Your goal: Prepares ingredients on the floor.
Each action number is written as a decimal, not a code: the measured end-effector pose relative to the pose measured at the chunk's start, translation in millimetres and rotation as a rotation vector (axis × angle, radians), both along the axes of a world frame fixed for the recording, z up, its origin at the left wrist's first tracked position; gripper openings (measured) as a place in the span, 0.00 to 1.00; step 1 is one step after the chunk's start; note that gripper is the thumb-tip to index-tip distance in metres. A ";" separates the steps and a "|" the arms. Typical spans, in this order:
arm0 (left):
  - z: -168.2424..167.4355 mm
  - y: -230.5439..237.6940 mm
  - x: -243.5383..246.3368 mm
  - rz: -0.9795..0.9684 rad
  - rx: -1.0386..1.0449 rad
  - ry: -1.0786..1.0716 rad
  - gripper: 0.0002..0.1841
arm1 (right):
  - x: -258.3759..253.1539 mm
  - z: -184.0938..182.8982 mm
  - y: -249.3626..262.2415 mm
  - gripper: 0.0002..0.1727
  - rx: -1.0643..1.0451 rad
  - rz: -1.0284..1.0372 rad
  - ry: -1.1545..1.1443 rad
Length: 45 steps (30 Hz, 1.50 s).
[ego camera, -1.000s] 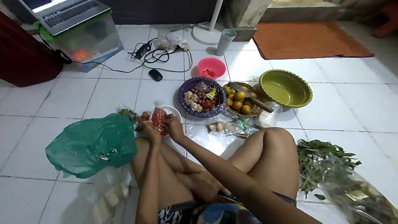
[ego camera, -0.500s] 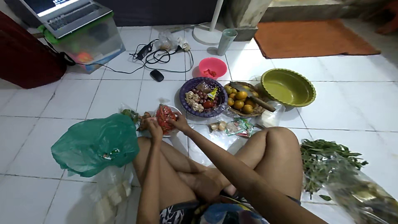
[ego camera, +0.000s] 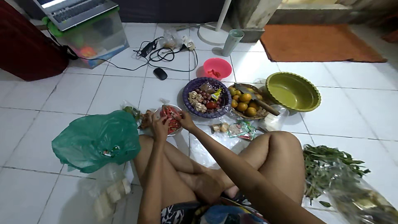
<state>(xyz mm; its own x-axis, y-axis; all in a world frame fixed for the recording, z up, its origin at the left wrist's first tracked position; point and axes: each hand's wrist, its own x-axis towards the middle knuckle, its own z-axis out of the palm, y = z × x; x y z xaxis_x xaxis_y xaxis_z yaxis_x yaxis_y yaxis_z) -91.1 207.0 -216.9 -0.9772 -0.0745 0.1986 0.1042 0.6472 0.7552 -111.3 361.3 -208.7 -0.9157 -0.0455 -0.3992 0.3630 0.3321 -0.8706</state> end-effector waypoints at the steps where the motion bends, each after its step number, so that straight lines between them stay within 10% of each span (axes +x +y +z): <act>1: 4.0 -0.4 0.2 0.014 0.001 -0.054 0.10 | 1.2 -1.0 0.2 0.24 0.007 0.019 -0.004; 19: 7.4 10.0 -11.0 -0.156 -0.290 -0.246 0.14 | -1.3 12.1 4.8 0.29 0.371 0.179 0.129; 34: 2.6 6.1 -8.7 -0.143 -0.017 -0.244 0.14 | 9.6 15.5 -16.9 0.17 0.452 0.348 0.437; 45: 5.1 -3.1 -15.8 -0.172 -0.035 -0.353 0.13 | -0.3 37.9 -53.9 0.16 0.651 0.273 0.149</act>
